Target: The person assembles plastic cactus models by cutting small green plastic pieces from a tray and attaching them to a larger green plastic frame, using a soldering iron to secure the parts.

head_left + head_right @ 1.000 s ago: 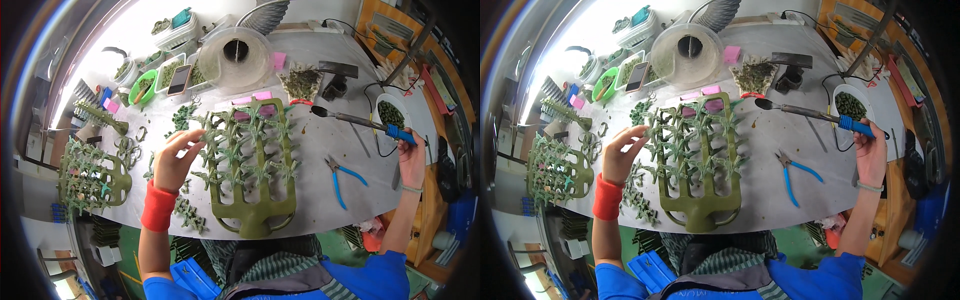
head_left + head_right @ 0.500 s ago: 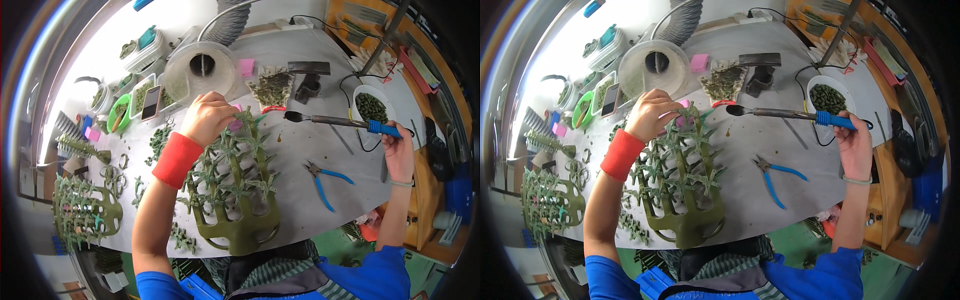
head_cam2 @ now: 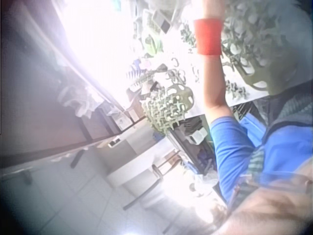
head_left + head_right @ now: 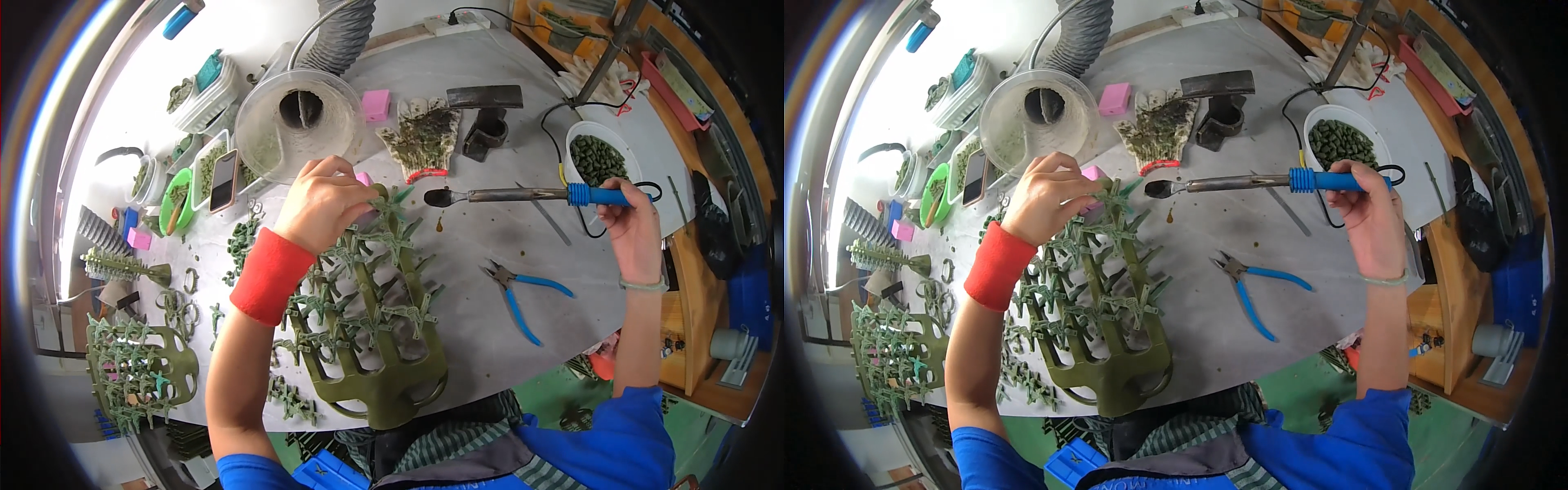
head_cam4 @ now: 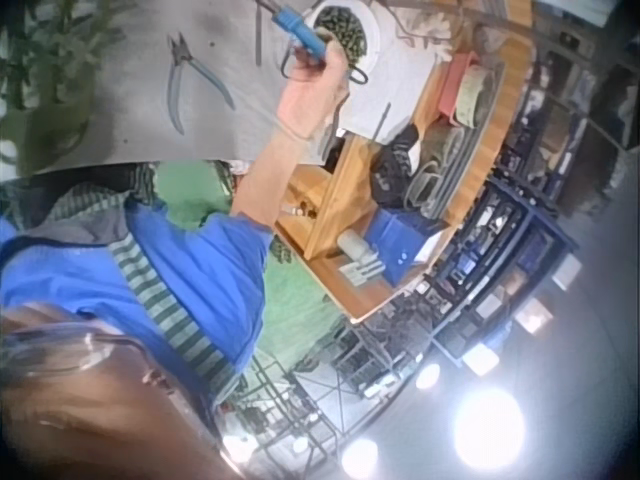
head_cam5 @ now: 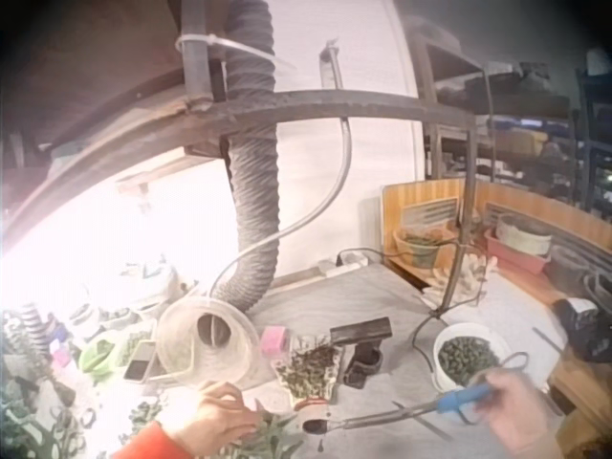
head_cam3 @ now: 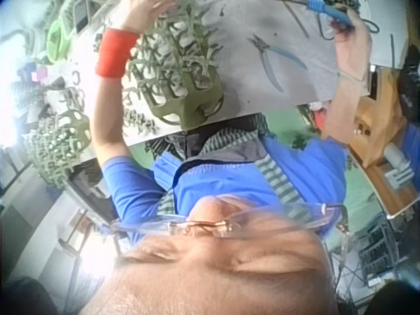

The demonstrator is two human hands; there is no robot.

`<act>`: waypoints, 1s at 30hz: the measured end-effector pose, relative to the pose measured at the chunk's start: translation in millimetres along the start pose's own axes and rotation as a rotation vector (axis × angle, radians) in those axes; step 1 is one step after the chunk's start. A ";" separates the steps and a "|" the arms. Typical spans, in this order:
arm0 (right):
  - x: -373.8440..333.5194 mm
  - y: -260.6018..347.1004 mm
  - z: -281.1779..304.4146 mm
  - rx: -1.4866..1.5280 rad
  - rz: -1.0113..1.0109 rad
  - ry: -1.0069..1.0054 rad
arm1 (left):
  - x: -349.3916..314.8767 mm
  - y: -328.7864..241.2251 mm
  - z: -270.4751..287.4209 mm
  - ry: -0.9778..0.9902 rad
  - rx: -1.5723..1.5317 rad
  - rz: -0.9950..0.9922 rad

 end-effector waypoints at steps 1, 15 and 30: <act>0.2 -1.5 -1.2 0.001 0.000 -0.001 | 0.2 0.3 -0.9 0.006 0.000 0.005; 5.8 -13.8 -8.0 0.042 -0.010 0.034 | -5.1 7.3 -2.1 -0.010 -0.005 -0.027; 17.9 -37.0 -30.0 0.078 -0.064 0.105 | -4.7 7.1 -0.4 -0.009 0.024 -0.031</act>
Point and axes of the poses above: each hand's wrist, its own x-axis towards the middle knuckle, its own z-axis out of the back of the hand, y = z × x, the point moved 3 cm from there along x, towards the middle knuckle, and after that the axes turned 7 degrees about x, right-handed, at the moved point
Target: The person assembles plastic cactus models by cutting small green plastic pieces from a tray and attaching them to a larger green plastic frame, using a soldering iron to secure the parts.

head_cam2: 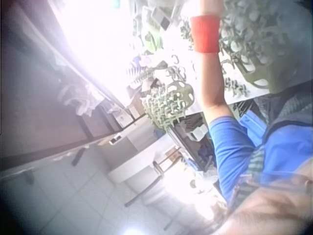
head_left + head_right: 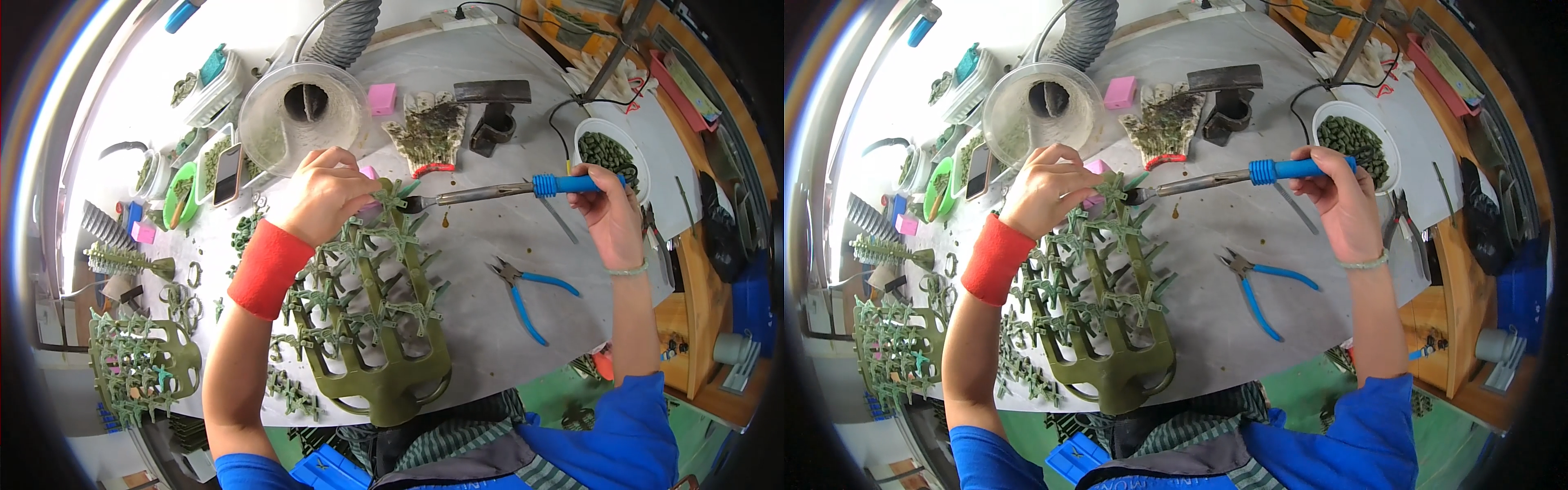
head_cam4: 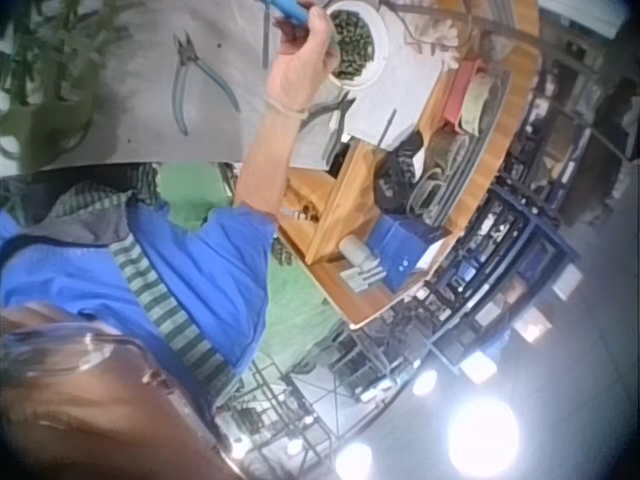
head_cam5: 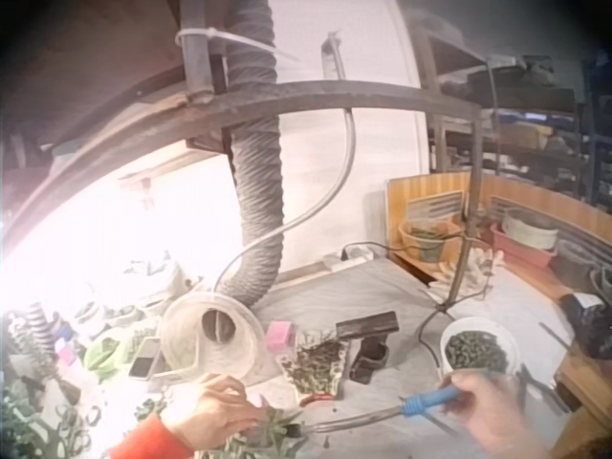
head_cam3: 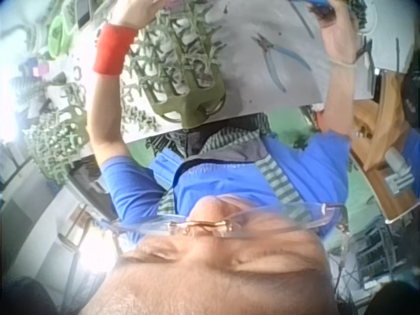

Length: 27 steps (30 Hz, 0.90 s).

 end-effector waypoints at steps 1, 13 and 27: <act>0.1 1.3 -2.7 0.003 0.003 0.010 | 2.1 -0.2 -0.3 -0.004 -0.005 -0.005; 4.5 -4.8 -15.7 0.017 0.005 0.020 | 6.7 -5.8 5.0 0.025 0.016 -0.020; 3.6 -1.8 -14.9 -0.020 0.012 0.023 | 11.7 -8.5 4.1 0.033 0.011 -0.056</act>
Point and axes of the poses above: each hand's wrist, its own x-axis towards the middle knuckle, its own z-axis out of the back of the hand, y = z × x, the point moved 3 cm from there along x, towards the middle knuckle, and after that the axes turned 7 degrees about x, right-handed, at the moved point
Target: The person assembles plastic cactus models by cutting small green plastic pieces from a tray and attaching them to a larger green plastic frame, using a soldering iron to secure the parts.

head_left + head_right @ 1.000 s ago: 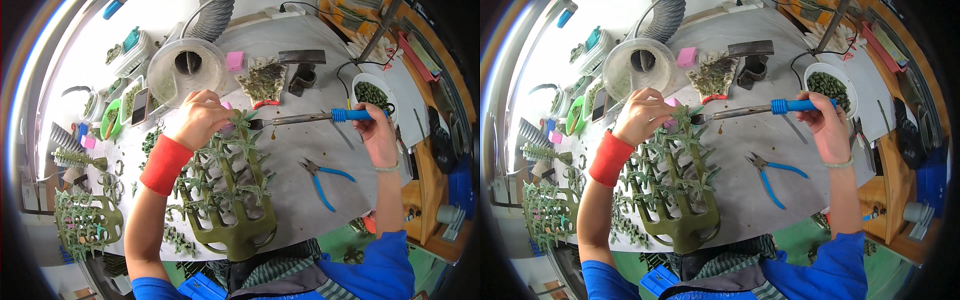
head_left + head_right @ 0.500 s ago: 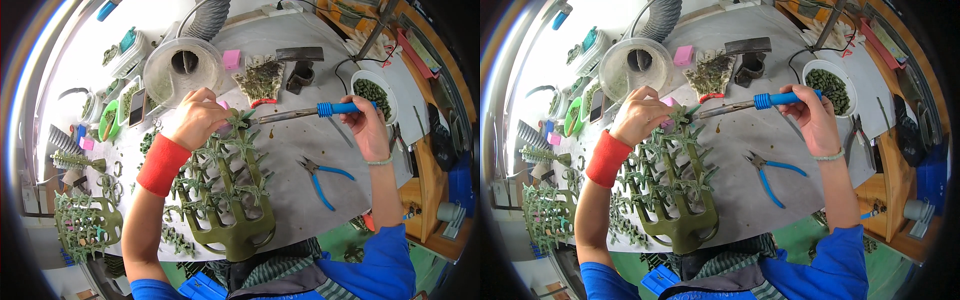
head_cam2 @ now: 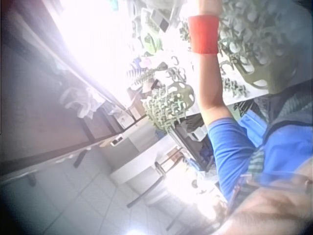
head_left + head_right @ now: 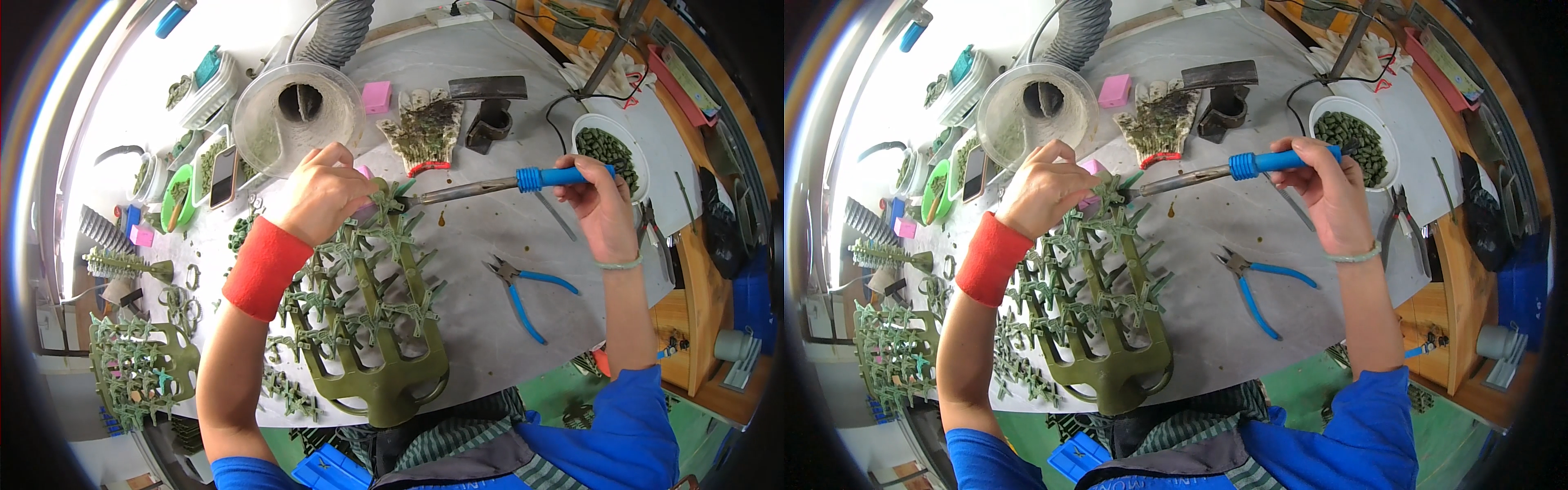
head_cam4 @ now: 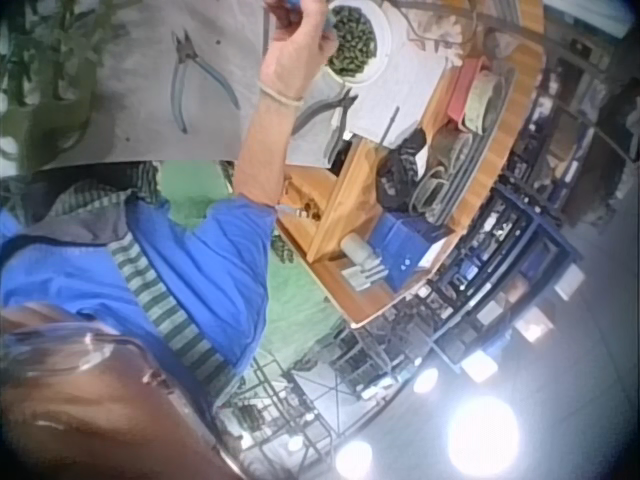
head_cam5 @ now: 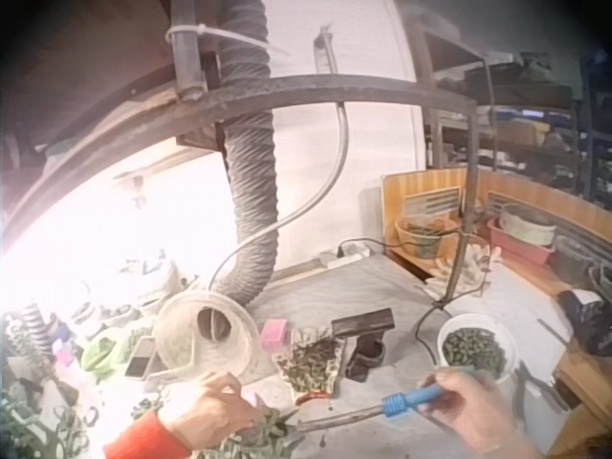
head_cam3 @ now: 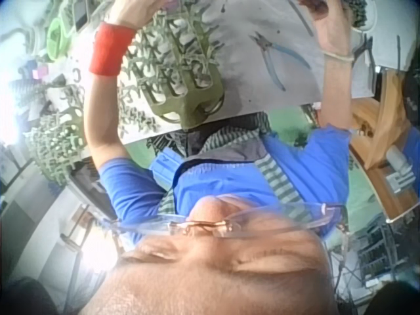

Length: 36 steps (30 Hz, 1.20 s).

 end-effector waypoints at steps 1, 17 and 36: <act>-1.3 3.3 2.0 -0.017 0.013 -0.014 | 0.5 0.1 -0.5 -0.001 0.000 0.000; -17.1 27.1 53.0 -0.041 0.031 -0.138 | -99.7 25.9 62.5 -0.326 -0.218 0.688; -25.9 43.2 121.0 -0.102 0.091 -0.145 | -318.2 -107.7 30.6 0.038 -0.050 1.275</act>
Point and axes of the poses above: each hand's wrist, its own x-axis towards the middle knuckle, its own z-axis out of the back of the hand, y = z × x, the point moved 3 cm from there along x, towards the middle knuckle, and after that the axes turned 7 degrees about x, right-handed, at the moved point
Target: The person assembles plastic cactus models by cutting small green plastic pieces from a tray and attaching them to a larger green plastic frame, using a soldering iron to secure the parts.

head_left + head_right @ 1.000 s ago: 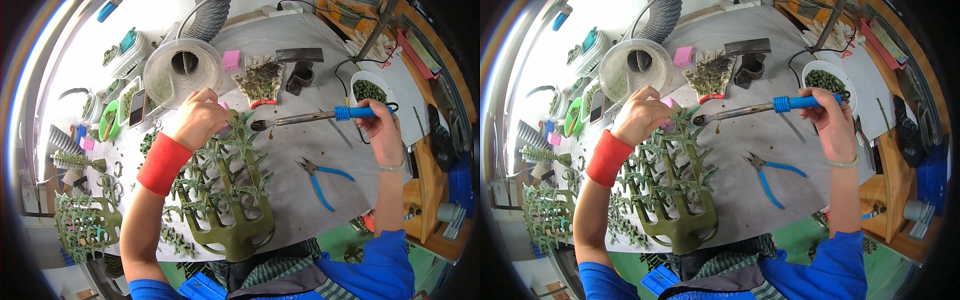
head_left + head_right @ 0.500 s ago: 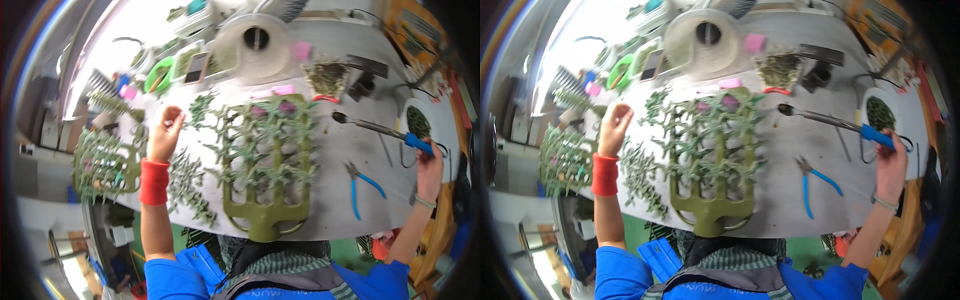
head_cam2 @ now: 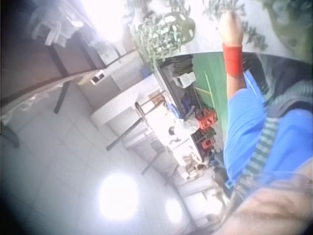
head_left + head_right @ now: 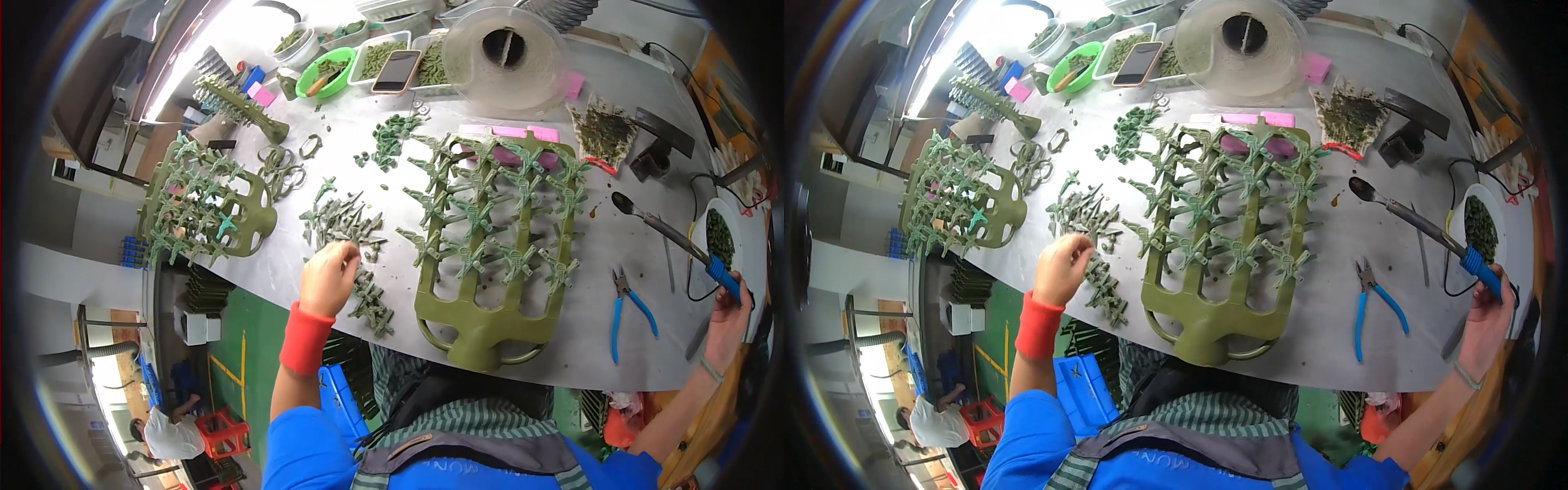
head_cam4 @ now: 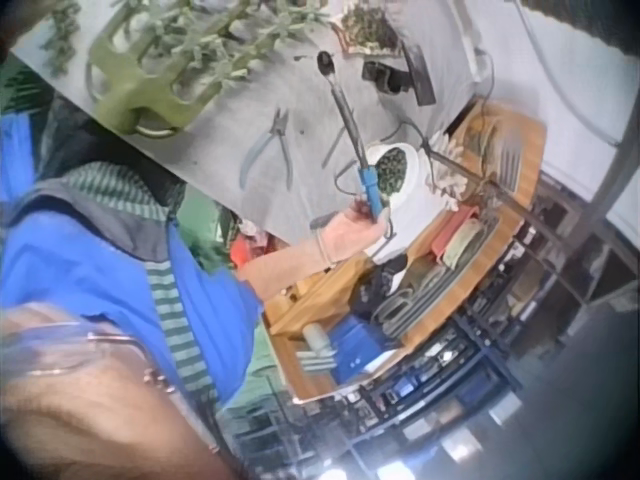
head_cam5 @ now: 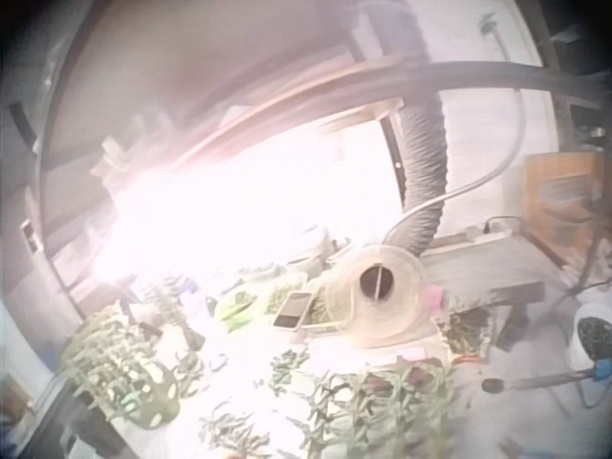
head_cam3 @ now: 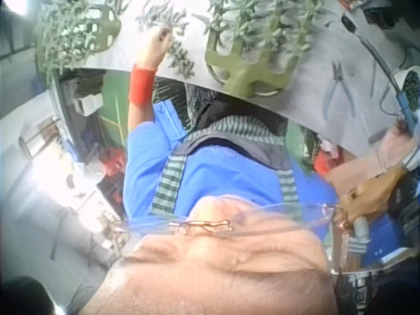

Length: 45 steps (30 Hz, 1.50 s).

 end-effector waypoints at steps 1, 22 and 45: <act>-3.1 2.4 0.3 -0.004 -0.001 0.002 | -11.4 0.3 2.6 0.045 -0.030 0.007; -26.5 9.2 -14.7 0.000 -0.019 -0.047 | -62.1 24.4 -14.9 0.246 0.067 0.224; -53.5 28.8 -14.6 0.102 -0.015 -0.113 | -20.4 -7.2 -26.6 0.119 -0.013 -0.293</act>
Point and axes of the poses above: each hand's wrist, its own x-axis towards the middle knuckle, its own z-axis out of the back of the hand, y = z × x, the point moved 3 cm from there along x, towards the middle knuckle, and after that the axes turned 7 degrees about x, right-handed, at the moved point
